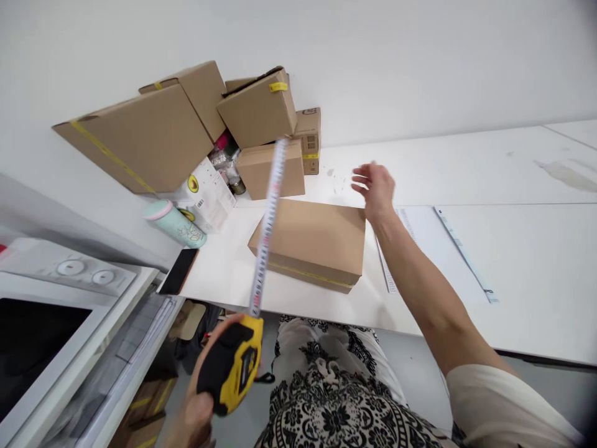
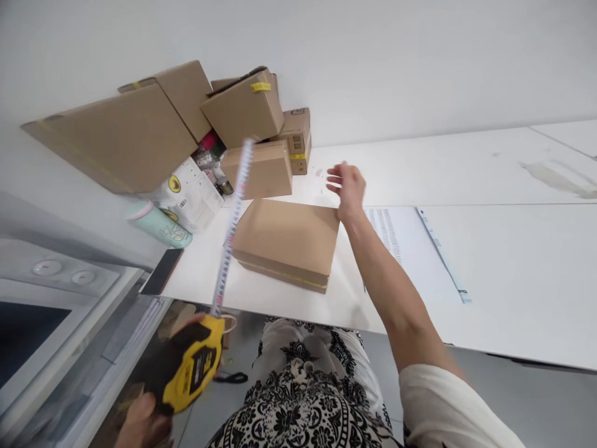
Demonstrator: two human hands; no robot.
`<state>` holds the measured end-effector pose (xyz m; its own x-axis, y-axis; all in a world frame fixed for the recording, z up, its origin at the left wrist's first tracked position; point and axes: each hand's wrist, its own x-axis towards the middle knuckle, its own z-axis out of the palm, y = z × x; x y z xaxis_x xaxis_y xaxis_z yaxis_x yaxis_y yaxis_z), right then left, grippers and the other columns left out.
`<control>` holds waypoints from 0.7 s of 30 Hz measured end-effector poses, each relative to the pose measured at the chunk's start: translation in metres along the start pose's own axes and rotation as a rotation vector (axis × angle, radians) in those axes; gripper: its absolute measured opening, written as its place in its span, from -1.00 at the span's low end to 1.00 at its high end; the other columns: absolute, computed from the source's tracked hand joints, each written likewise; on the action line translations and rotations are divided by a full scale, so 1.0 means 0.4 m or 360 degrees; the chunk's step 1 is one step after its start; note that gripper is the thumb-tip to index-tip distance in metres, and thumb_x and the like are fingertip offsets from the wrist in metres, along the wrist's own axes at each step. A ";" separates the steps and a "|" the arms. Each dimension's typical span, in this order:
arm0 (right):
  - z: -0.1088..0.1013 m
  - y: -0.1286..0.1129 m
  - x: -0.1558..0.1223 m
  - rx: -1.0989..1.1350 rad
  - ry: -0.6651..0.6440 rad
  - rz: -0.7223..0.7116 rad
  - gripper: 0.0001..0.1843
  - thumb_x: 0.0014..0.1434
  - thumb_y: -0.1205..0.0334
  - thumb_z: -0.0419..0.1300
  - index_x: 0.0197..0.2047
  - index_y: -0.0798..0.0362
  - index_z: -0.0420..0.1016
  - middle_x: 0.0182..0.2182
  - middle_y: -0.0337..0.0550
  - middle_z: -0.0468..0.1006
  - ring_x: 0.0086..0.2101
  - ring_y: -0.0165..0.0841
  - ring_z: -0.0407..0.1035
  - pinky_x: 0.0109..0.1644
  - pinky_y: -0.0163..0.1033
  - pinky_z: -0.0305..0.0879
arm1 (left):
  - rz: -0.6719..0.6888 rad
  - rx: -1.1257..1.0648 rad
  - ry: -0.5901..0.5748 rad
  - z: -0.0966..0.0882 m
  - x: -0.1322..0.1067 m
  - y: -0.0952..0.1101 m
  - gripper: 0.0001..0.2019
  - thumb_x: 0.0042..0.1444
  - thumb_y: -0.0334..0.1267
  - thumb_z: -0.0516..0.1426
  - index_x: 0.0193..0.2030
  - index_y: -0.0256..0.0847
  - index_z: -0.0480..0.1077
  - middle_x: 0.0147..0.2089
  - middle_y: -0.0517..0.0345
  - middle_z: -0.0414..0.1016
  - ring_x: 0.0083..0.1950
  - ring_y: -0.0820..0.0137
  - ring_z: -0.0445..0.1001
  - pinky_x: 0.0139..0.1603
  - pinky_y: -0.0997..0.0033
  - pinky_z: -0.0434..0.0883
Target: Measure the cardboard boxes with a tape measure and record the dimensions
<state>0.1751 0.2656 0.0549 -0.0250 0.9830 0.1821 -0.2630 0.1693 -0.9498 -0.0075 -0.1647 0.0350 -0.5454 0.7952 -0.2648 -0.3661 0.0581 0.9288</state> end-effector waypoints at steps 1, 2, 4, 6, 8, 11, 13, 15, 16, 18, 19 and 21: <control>-0.025 0.004 -0.016 0.0032 0.0139 0.0023 -0.67 0.23 -0.20 0.11 -0.27 -0.12 0.36 -0.15 -0.12 0.61 -0.21 -0.29 0.47 -0.12 -0.14 0.47 | 0.0094 -0.0031 0.0034 0.002 0.032 -0.002 -0.15 -0.32 0.26 0.40 0.16 -0.04 0.51 -0.02 -0.16 0.63 -0.10 -0.23 0.63 -0.18 -0.30 0.58; -0.052 0.013 -0.042 0.0038 0.0246 0.0034 -0.68 0.23 -0.17 0.12 -0.27 -0.10 0.37 -0.18 -0.12 0.61 -0.24 -0.31 0.47 -0.14 -0.15 0.47 | 0.0205 -0.0065 0.0062 0.005 0.068 -0.002 -0.14 -0.32 0.22 0.43 0.19 -0.01 0.48 0.03 -0.10 0.61 -0.04 -0.18 0.63 -0.10 -0.22 0.59; -0.105 0.042 -0.119 -0.0030 0.0321 0.0059 -0.67 0.18 -0.15 0.18 -0.28 -0.05 0.41 -0.24 -0.15 0.61 -0.27 -0.34 0.48 -0.17 -0.18 0.46 | 0.0535 -0.0158 0.0102 0.010 0.149 -0.003 -0.05 -0.46 0.17 0.49 0.19 -0.04 0.47 0.12 -0.08 0.58 0.09 -0.13 0.58 0.03 -0.04 0.58; -0.152 0.081 -0.217 -0.0114 0.0322 0.0154 -0.62 0.15 -0.18 0.23 -0.29 -0.01 0.45 -0.24 -0.12 0.62 -0.26 -0.33 0.49 -0.18 -0.17 0.46 | 0.0695 -0.0260 0.0132 0.014 0.233 -0.009 -0.13 -0.43 0.12 0.50 0.13 -0.06 0.50 0.12 -0.05 0.57 0.16 -0.03 0.54 0.08 0.12 0.55; -0.187 0.117 -0.317 -0.0183 0.0214 0.0245 -0.53 0.18 -0.25 0.19 -0.15 -0.01 0.52 -0.10 -0.01 0.63 -0.13 -0.24 0.51 -0.10 -0.08 0.47 | 0.0690 -0.0355 0.0121 0.022 0.307 -0.020 -0.22 -0.36 0.12 0.48 0.08 -0.07 0.52 0.13 -0.03 0.57 0.21 0.02 0.49 0.13 0.19 0.51; -0.212 0.144 -0.434 -0.0350 -0.0140 0.0302 -0.40 0.30 -0.30 0.03 0.25 -0.17 0.40 0.30 -0.01 0.40 0.22 -0.14 0.34 0.18 0.07 0.38 | 0.0623 -0.0418 0.0045 0.046 0.375 -0.034 -0.31 -0.24 0.16 0.41 0.06 -0.08 0.53 0.14 -0.03 0.56 0.24 0.05 0.46 0.19 0.18 0.46; -0.215 0.138 -0.477 -0.0485 -0.0400 0.0254 -0.31 0.31 -0.34 -0.03 0.42 -0.33 0.17 0.44 -0.12 0.18 0.36 -0.12 0.16 0.28 0.13 0.30 | 0.0584 -0.0452 -0.0014 0.067 0.387 -0.030 -0.33 -0.20 0.18 0.38 0.05 -0.10 0.53 0.14 -0.04 0.56 0.23 0.04 0.47 0.22 0.10 0.43; -0.215 0.114 -0.495 -0.0613 -0.0542 0.0115 -0.19 0.25 -0.39 0.00 0.49 -0.39 0.00 0.48 -0.17 0.07 0.39 -0.05 0.08 0.27 0.17 0.31 | 0.0568 -0.0491 -0.0043 0.090 0.374 -0.006 -0.30 -0.24 0.19 0.38 0.05 -0.12 0.53 0.10 -0.05 0.57 0.20 0.00 0.48 0.24 -0.02 0.41; -0.215 0.095 -0.497 -0.0681 -0.0561 0.0029 -0.14 0.22 -0.40 0.04 0.50 -0.40 -0.05 0.48 -0.17 0.05 0.38 -0.01 0.08 0.23 0.17 0.35 | 0.0578 -0.0504 -0.0043 0.101 0.362 0.013 -0.28 -0.26 0.20 0.38 0.05 -0.13 0.53 0.08 -0.05 0.58 0.20 -0.03 0.48 0.25 -0.07 0.40; -0.213 0.048 -0.491 -0.0820 -0.0529 -0.0113 -0.10 0.21 -0.37 0.10 0.52 -0.40 -0.09 0.47 -0.14 0.07 0.34 0.05 0.12 0.14 0.15 0.42 | 0.0654 -0.0506 -0.0017 0.124 0.333 0.059 -0.30 -0.27 0.21 0.37 0.02 -0.13 0.55 0.05 -0.03 0.59 0.21 -0.07 0.46 0.27 -0.14 0.37; -0.211 0.023 -0.485 -0.0872 -0.0504 -0.0152 -0.10 0.22 -0.33 0.11 0.52 -0.40 -0.11 0.46 -0.13 0.09 0.32 0.05 0.15 0.10 0.12 0.45 | 0.0715 -0.0502 -0.0008 0.134 0.320 0.082 -0.34 -0.23 0.21 0.35 0.00 -0.11 0.56 0.06 0.00 0.59 0.23 -0.08 0.45 0.29 -0.15 0.36; -0.203 -0.024 -0.472 -0.0914 -0.0446 -0.0145 -0.15 0.25 -0.26 0.11 0.52 -0.40 -0.09 0.41 -0.12 0.16 0.26 0.03 0.21 0.06 0.07 0.47 | 0.0853 -0.0504 -0.0033 0.153 0.304 0.122 -0.45 -0.14 0.16 0.32 -0.04 -0.08 0.58 0.06 0.07 0.59 0.25 -0.03 0.43 0.34 -0.12 0.34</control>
<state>0.2607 0.0841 0.0090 -0.2981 0.9201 0.2541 0.2801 0.3388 -0.8982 -0.0455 -0.0285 0.0639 -0.7019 0.6758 0.2250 -0.2530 -0.5319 0.8082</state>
